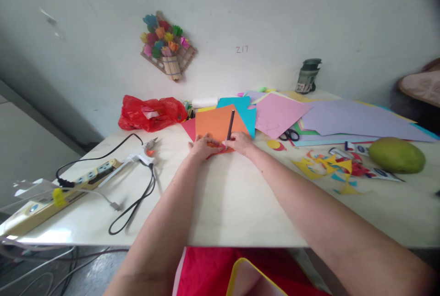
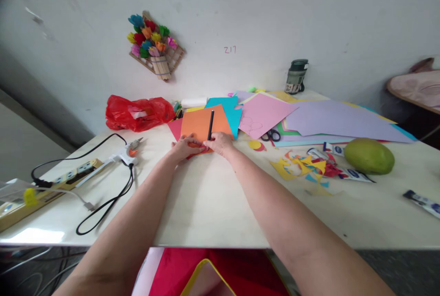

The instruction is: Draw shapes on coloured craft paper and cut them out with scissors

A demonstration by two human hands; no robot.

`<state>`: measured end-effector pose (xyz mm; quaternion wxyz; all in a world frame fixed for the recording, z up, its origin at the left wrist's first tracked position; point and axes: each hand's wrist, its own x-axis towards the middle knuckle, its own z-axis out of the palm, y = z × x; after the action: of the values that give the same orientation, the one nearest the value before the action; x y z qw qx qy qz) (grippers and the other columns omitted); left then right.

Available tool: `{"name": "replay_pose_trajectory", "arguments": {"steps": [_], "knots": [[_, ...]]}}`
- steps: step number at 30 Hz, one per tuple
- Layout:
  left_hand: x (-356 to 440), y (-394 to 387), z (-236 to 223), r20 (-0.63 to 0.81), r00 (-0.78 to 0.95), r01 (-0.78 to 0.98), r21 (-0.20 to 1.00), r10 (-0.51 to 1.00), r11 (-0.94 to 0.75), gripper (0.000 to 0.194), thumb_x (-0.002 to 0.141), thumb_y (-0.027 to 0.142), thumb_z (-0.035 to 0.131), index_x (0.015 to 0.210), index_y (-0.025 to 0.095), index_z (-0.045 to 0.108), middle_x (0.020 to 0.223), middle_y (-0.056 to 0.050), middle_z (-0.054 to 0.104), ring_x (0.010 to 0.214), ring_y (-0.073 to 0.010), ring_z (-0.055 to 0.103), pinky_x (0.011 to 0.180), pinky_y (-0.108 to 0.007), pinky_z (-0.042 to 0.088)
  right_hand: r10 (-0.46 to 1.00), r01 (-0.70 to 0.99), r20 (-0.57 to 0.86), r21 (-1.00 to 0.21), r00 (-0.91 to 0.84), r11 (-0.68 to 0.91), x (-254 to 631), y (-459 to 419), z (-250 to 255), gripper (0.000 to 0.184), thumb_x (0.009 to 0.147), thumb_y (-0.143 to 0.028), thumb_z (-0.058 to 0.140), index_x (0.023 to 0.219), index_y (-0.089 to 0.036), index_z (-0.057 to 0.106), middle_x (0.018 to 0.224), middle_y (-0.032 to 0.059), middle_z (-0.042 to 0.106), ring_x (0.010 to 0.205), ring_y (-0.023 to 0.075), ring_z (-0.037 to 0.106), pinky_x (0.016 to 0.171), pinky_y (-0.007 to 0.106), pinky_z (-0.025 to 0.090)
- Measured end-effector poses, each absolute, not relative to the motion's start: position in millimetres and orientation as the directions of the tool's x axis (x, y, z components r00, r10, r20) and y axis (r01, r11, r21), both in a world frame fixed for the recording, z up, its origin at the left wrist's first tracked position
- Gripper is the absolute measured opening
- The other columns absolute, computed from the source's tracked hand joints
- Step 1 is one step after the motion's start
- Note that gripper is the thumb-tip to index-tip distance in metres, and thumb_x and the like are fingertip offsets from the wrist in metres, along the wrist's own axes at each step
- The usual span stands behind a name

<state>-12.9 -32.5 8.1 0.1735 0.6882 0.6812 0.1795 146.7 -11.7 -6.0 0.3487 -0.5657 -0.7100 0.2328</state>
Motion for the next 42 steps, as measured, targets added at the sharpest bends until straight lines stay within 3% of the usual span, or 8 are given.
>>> {"name": "replay_pose_trajectory", "arguments": {"steps": [16, 21, 31, 42], "knots": [[-12.8, -34.0, 10.4, 0.004, 0.023, 0.874, 0.485, 1.0, -0.022, 0.041, 0.06, 0.064, 0.063, 0.087, 0.034, 0.067, 0.144, 0.004, 0.032, 0.136, -0.031, 0.011, 0.104, -0.057, 0.003, 0.966, 0.651, 0.251, -0.722, -0.07, 0.235, 148.1, -7.7, -8.6, 0.016, 0.066, -0.031, 0.064, 0.062, -0.016, 0.065, 0.062, 0.0023, 0.064, 0.062, 0.0142, 0.058, 0.054, 0.022, 0.039], [-13.9, -32.9, 8.6, 0.012, 0.02, 0.867, 0.497, 1.0, -0.023, 0.04, 0.059, 0.063, 0.064, 0.087, 0.035, 0.067, 0.143, 0.005, 0.033, 0.135, -0.032, 0.012, 0.104, -0.056, 0.004, 0.954, 0.566, 0.296, -0.778, -0.051, 0.272, 149.2, -4.5, -10.3, 0.017, 0.068, -0.032, 0.063, 0.064, -0.016, 0.066, 0.066, 0.0028, 0.066, 0.066, 0.0152, 0.06, 0.057, 0.023, 0.043], [-15.6, -30.7, 8.6, 0.002, 0.029, 0.896, 0.443, 1.0, -0.027, 0.04, 0.06, 0.062, 0.063, 0.091, 0.036, 0.066, 0.142, 0.005, 0.036, 0.135, -0.0317, 0.014, 0.104, -0.055, 0.005, 0.918, 0.348, 0.243, -0.87, -0.312, 0.349, 149.8, -14.2, -8.2, 0.017, 0.069, -0.03, 0.067, 0.076, -0.015, 0.071, 0.079, 0.0047, 0.072, 0.078, 0.0166, 0.065, 0.07, 0.024, 0.048], [-24.9, -30.1, 6.8, -0.036, 0.087, 0.873, 0.485, 0.996, -0.059, 0.039, 0.065, 0.059, 0.06, 0.099, 0.041, 0.063, 0.144, 0.007, 0.03, 0.136, -0.0318, 0.009, 0.104, -0.057, -0.004, 0.919, 0.429, 0.249, -0.826, -0.305, 0.366, 150.5, -12.0, -12.2, 0.024, 0.067, -0.037, 0.069, 0.076, -0.015, 0.072, 0.074, 0.0046, 0.071, 0.073, 0.0165, 0.065, 0.063, 0.023, 0.047]]}}
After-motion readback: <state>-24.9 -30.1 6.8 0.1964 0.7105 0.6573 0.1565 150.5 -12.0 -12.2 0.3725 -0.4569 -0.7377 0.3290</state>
